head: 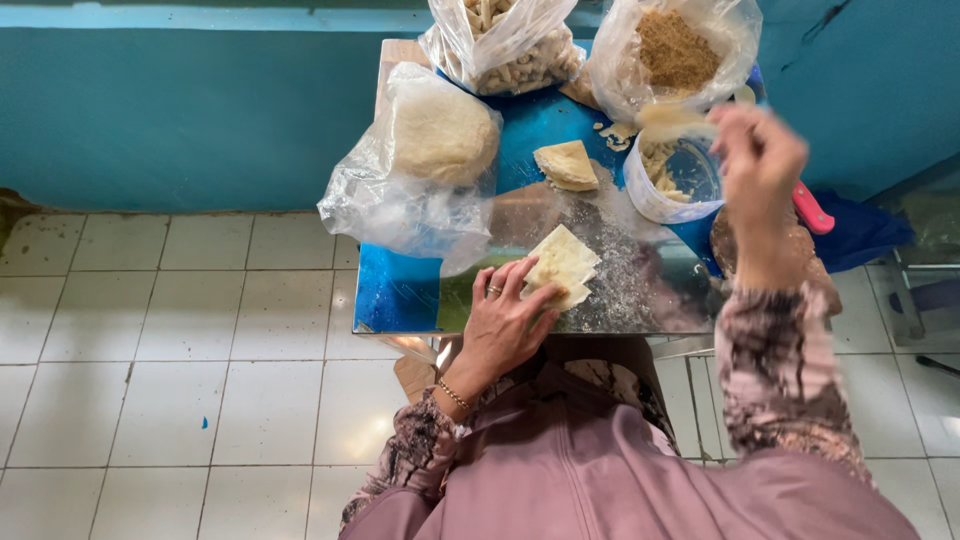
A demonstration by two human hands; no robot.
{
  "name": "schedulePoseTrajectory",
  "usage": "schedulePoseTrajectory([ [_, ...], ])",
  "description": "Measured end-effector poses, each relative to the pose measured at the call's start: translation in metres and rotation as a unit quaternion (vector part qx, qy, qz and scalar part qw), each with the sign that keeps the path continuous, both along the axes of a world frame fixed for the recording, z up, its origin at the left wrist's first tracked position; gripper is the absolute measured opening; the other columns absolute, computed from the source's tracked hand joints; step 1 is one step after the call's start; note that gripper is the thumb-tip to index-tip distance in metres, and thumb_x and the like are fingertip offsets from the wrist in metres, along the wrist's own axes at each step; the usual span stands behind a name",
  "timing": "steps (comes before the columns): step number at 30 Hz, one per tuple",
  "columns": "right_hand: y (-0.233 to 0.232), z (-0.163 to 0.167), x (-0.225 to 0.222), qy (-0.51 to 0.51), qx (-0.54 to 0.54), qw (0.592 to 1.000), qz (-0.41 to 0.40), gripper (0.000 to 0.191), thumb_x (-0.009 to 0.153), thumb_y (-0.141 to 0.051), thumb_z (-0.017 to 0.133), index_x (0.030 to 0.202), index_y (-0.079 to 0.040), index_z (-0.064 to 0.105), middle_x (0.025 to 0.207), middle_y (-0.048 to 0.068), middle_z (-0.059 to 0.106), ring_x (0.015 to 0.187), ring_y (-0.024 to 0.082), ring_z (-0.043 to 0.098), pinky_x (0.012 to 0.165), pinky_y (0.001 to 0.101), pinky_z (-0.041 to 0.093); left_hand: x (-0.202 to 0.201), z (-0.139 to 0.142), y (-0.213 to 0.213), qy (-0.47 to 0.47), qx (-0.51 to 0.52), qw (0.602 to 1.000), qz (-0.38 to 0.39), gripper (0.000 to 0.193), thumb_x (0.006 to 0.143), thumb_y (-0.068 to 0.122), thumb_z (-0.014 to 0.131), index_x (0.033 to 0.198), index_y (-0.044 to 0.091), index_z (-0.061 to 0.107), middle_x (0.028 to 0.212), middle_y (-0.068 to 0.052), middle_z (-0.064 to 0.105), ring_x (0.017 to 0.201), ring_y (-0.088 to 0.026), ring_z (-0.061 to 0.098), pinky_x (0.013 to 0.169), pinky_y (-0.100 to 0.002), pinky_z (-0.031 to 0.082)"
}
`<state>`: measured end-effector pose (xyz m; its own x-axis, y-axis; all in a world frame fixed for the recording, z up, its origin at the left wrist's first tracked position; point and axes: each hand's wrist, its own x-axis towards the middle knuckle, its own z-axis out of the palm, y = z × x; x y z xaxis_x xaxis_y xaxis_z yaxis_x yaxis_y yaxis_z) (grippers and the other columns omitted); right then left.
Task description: The person sits at a small metal table and folds thin dough wrappers around a spoonful of brown filling, pinching the edges closed by hand. They place each finished filled pastry on the table, building a row of folded pieces, and refill the spoon from a plastic bag of filling between folds.
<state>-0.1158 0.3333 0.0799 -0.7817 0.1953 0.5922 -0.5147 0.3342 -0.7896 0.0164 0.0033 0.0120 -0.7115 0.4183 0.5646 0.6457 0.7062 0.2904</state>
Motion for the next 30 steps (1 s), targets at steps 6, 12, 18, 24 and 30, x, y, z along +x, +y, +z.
schedulePoseTrajectory([
  [6,-0.015,0.053,-0.080,0.252,0.465,0.816,-0.235,0.032,0.092,-0.007,0.063,0.122,-0.010,0.075,0.107,0.011,0.068,0.099,0.026,0.063,0.081,0.0360,0.053,0.005,0.002,-0.010,-0.017,0.078,0.997,0.016,0.042,0.086,0.021,0.075,0.127,0.013,0.067,0.144,-0.014,0.052,0.132,-0.032,0.050,0.114,-0.049,0.035],
  [12,-0.097,-0.006,0.033,0.204,0.474,0.851,0.098,0.032,0.103,-0.011,0.058,0.128,-0.024,0.074,0.135,0.007,0.065,0.125,0.027,0.057,0.108,0.0451,0.045,0.002,-0.003,-0.009,-0.010,0.080,0.996,0.047,0.040,0.087,0.015,0.072,0.127,0.011,0.066,0.142,-0.015,0.053,0.129,-0.034,0.051,0.112,-0.049,0.037],
  [18,-0.102,-0.048,0.093,0.177,0.632,0.752,0.063,0.054,0.092,-0.019,0.063,0.143,-0.035,0.061,0.147,0.003,0.053,0.133,0.023,0.050,0.118,0.0499,0.030,-0.001,-0.011,-0.007,-0.003,0.048,0.998,0.046,0.041,0.089,0.013,0.069,0.129,0.011,0.066,0.141,-0.015,0.055,0.129,-0.033,0.052,0.114,-0.051,0.035],
  [24,-0.095,-0.063,0.060,0.138,0.597,0.787,0.065,0.054,0.091,-0.014,0.065,0.138,-0.039,0.062,0.147,0.003,0.053,0.136,0.025,0.047,0.119,0.0552,0.026,-0.002,-0.016,-0.005,-0.009,0.039,0.997,0.070,0.035,0.088,0.014,0.069,0.123,0.012,0.069,0.137,-0.014,0.057,0.128,-0.032,0.052,0.115,-0.053,0.033],
  [30,-0.090,-0.071,0.035,0.047,0.522,0.848,0.078,0.057,0.082,-0.001,0.062,0.122,-0.040,0.075,0.142,0.002,0.058,0.133,0.025,0.048,0.116,0.0553,0.027,-0.004,-0.018,-0.006,0.000,0.044,0.997,0.065,0.033,0.085,0.012,0.071,0.118,0.012,0.071,0.131,-0.014,0.060,0.127,-0.032,0.054,0.115,-0.053,0.034],
])
